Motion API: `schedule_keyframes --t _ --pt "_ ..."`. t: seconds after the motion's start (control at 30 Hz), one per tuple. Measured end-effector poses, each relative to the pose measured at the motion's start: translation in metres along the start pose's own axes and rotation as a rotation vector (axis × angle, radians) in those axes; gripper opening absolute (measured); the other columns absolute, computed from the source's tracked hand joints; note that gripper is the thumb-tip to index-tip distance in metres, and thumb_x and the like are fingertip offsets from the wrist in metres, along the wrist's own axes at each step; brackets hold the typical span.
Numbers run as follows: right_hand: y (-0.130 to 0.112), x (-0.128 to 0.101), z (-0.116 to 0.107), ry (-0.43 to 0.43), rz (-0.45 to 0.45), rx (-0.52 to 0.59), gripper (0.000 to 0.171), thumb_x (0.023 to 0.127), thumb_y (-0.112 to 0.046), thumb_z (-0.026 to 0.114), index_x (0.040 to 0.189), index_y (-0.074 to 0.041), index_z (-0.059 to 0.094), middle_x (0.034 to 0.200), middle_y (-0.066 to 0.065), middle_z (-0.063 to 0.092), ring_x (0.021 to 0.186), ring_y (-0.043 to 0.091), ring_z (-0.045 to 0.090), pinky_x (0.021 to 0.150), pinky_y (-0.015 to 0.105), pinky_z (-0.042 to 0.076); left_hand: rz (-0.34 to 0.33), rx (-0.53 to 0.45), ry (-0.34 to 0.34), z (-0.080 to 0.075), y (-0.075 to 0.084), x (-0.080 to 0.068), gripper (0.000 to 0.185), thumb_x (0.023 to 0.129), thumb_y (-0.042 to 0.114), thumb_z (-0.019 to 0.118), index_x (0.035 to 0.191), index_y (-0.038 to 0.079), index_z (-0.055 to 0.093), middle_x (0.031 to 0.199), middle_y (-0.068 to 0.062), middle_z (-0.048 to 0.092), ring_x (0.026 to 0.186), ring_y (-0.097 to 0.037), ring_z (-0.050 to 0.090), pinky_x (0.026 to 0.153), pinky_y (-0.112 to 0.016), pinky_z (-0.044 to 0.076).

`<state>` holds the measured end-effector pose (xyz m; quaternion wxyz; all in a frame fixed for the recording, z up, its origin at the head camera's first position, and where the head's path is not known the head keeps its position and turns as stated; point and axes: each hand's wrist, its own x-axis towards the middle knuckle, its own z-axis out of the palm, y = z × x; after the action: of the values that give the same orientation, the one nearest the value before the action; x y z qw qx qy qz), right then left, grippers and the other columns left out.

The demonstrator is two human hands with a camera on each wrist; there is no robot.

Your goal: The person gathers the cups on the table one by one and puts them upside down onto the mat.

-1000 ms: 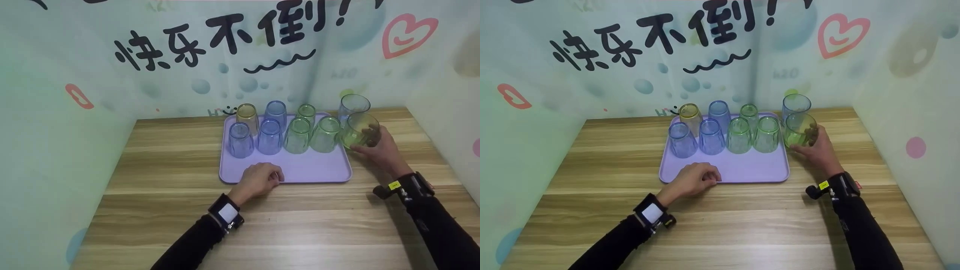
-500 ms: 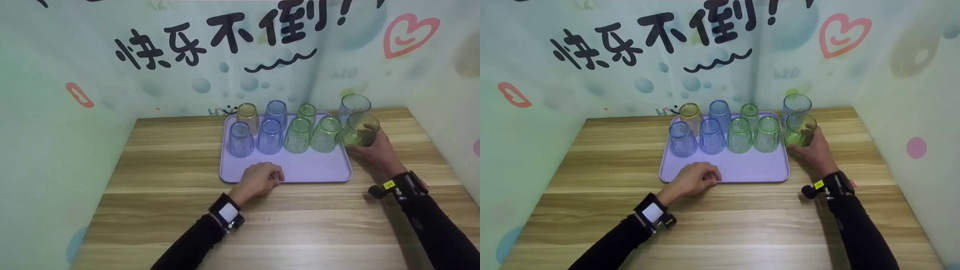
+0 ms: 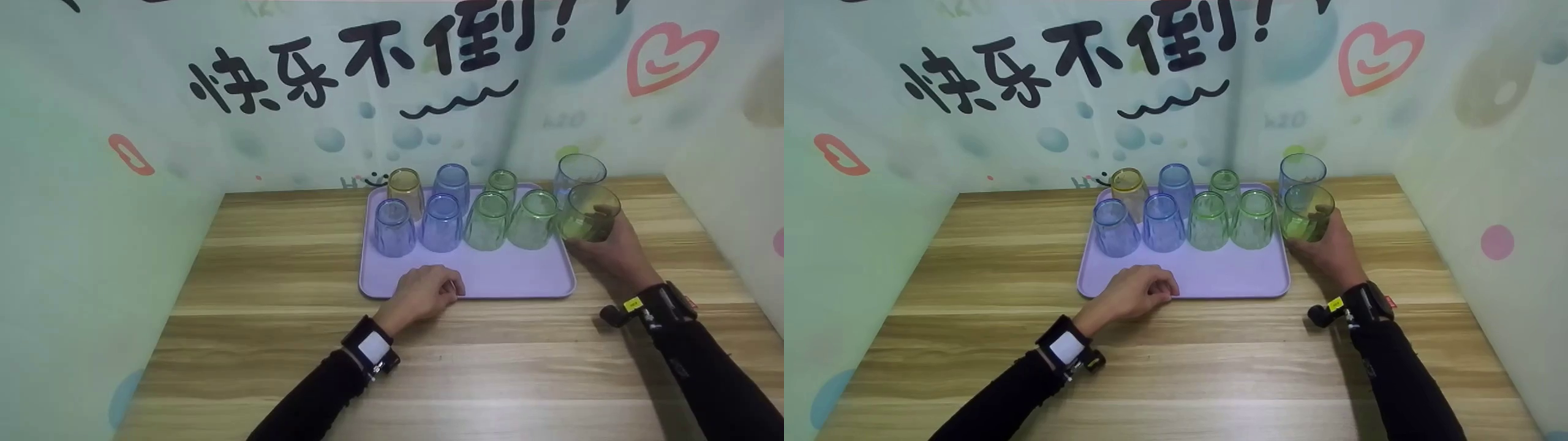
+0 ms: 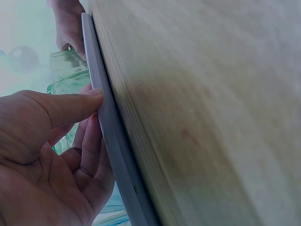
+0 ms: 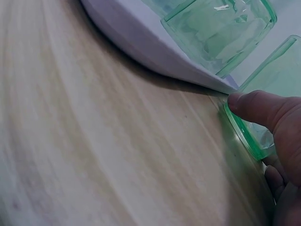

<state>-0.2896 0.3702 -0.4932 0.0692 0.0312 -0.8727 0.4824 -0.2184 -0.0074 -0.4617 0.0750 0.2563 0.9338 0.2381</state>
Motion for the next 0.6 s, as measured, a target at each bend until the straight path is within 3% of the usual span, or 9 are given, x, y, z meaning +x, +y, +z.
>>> schedule_keyframes --t 0.4,0.6 --pt "-0.0027 -0.0058 0.0057 0.018 0.079 0.208 0.085 0.070 -0.014 0.082 0.136 -0.011 0.029 0.119 0.013 0.044 0.102 0.025 0.045 0.081 0.031 0.043 -0.016 -0.005 -0.006 -0.0010 0.0010 -0.0005 0.014 0.084 0.016 0.066 0.090 0.027 0.070 0.079 0.019 0.060 0.078 -0.003 0.055 0.066 -0.028 0.043" --pt "-0.0007 -0.0068 0.0059 0.022 0.101 0.244 0.085 0.070 -0.013 0.082 0.137 -0.013 0.030 0.121 0.013 0.042 0.103 0.026 0.044 0.082 0.033 0.043 -0.014 -0.011 -0.007 -0.0004 0.0005 0.0000 0.012 0.084 0.017 0.066 0.090 0.027 0.069 0.080 0.019 0.060 0.078 -0.003 0.054 0.066 -0.029 0.043"
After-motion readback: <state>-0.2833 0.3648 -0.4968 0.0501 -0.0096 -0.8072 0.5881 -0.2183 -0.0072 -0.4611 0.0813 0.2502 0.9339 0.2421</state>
